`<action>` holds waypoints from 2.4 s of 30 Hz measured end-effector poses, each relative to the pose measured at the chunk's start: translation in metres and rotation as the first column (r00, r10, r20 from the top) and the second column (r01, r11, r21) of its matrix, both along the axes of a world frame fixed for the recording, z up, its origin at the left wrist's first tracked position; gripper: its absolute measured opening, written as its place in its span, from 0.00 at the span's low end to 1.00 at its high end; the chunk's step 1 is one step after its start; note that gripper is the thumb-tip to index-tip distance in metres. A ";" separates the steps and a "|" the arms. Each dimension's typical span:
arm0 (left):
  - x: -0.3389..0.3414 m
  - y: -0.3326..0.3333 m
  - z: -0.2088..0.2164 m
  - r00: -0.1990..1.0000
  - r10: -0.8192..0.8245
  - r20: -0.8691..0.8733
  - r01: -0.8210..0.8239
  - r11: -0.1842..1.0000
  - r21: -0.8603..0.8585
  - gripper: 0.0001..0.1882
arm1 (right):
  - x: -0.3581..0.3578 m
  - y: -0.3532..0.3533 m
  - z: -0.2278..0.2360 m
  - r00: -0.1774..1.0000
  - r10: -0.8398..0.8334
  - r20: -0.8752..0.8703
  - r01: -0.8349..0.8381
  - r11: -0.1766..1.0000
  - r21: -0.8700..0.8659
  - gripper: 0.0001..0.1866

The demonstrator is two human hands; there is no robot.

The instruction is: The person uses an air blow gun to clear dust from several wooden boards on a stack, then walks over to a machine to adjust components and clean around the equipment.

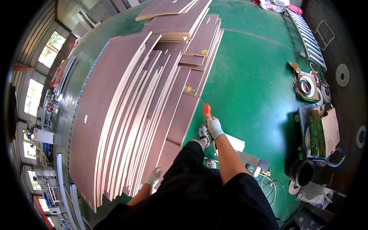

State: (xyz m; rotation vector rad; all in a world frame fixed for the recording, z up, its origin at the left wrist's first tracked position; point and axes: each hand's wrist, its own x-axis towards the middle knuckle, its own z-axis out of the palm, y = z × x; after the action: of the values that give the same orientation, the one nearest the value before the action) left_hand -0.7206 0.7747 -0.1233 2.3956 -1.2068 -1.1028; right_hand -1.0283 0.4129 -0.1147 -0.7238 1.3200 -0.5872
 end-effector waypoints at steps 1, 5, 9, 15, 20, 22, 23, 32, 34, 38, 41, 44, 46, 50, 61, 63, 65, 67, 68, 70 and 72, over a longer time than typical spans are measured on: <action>0.012 -0.018 0.000 0.998 0.004 0.063 0.003 0.994 -0.106 0.21 | 0.003 -0.023 0.009 0.999 -0.008 0.032 0.008 1.000 -0.011 0.22; 0.056 -0.138 0.050 0.858 0.071 0.508 0.123 0.933 -0.338 0.27 | 0.021 -0.101 0.058 0.995 0.057 0.079 -0.055 0.998 -0.019 0.23; 0.116 -0.266 0.141 0.671 0.250 0.699 0.190 0.852 -0.487 0.31 | 0.044 -0.145 0.095 0.929 0.368 -0.033 -0.368 0.930 0.013 0.23; 0.192 -0.368 0.191 0.444 0.191 0.876 -0.026 0.979 -0.201 0.34 | 0.045 -0.198 0.109 0.951 0.310 -0.012 -0.310 0.950 -0.045 0.25; 0.211 -0.427 0.188 0.578 0.181 0.795 -0.039 0.980 -0.194 0.38 | 0.039 -0.189 0.112 0.878 0.479 0.001 -0.478 0.876 0.061 0.24; 0.217 -0.447 0.192 0.624 0.200 0.755 -0.082 0.978 -0.191 0.39 | 0.035 -0.189 0.114 0.941 0.327 0.090 -0.334 0.939 0.082 0.23; 0.217 -0.456 0.193 0.633 0.208 0.746 -0.097 0.977 -0.190 0.40 | 0.033 -0.191 0.116 0.959 0.250 0.133 -0.264 0.959 0.100 0.22; 0.197 -0.525 0.203 0.699 0.110 0.707 -0.084 0.994 -0.072 0.53 | -0.005 -0.240 0.191 0.919 0.391 0.043 -0.388 0.920 -0.053 0.19; 0.202 -0.543 0.201 0.691 0.091 0.717 -0.091 0.995 -0.038 0.57 | -0.005 -0.253 0.203 0.830 0.554 0.066 -0.552 0.832 -0.048 0.18; 0.195 -0.593 0.199 0.680 0.101 0.726 -0.131 0.991 -0.016 0.56 | 0.003 -0.292 0.204 0.783 0.602 0.160 -0.586 0.799 -0.136 0.18; 0.184 -0.628 0.208 0.642 0.112 0.759 -0.203 0.979 0.027 0.56 | 0.003 -0.339 0.183 0.844 0.521 0.125 -0.490 0.845 -0.213 0.19; 0.171 -0.657 0.211 0.633 0.141 0.761 -0.261 0.965 0.039 0.54 | -0.002 -0.374 0.173 0.855 0.490 0.170 -0.469 0.870 -0.149 0.20; 0.167 -0.665 0.211 0.637 0.147 0.757 -0.278 0.959 0.047 0.53 | -0.005 -0.393 0.170 0.831 0.517 0.206 -0.503 0.856 -0.119 0.21; 0.164 -0.669 0.215 0.653 0.154 0.741 -0.292 0.955 0.059 0.53 | -0.001 -0.427 0.142 0.773 0.550 0.317 -0.550 0.830 -0.099 0.22; 0.164 -0.664 0.214 0.673 0.170 0.720 -0.316 0.946 0.072 0.53 | 0.054 -0.465 0.158 0.699 0.637 0.325 -0.631 0.763 -0.139 0.23; 0.163 -0.669 0.218 0.684 0.169 0.709 -0.314 0.946 0.077 0.53 | 0.053 -0.470 0.154 0.698 0.576 0.427 -0.575 0.805 -0.146 0.23; 0.162 -0.671 0.220 0.685 0.163 0.710 -0.303 0.950 0.074 0.52 | 0.051 -0.477 0.143 0.727 0.585 0.360 -0.577 0.804 -0.142 0.22; 0.160 -0.670 0.223 0.691 0.169 0.703 -0.292 0.955 0.057 0.53 | 0.049 -0.480 0.143 0.767 0.557 0.317 -0.550 0.826 -0.122 0.22; 0.159 -0.666 0.227 0.697 0.179 0.694 -0.295 0.954 0.051 0.52 | 0.044 -0.480 0.153 0.785 0.531 0.319 -0.520 0.845 -0.127 0.21; 0.158 -0.662 0.226 0.695 0.184 0.695 -0.274 0.961 0.020 0.52 | 0.038 -0.478 0.181 0.811 0.522 0.265 -0.492 0.853 -0.176 0.22; 0.159 -0.658 0.226 0.698 0.204 0.686 -0.264 0.964 -0.019 0.51 | 0.038 -0.473 0.182 0.751 0.629 0.203 -0.595 0.777 -0.207 0.22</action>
State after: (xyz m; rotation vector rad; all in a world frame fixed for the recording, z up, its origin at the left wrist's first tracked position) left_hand -0.5613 0.1162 0.1032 3.0374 -0.9746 -0.1520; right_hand -0.9898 -0.0598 0.0669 -1.0906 0.7268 -0.2148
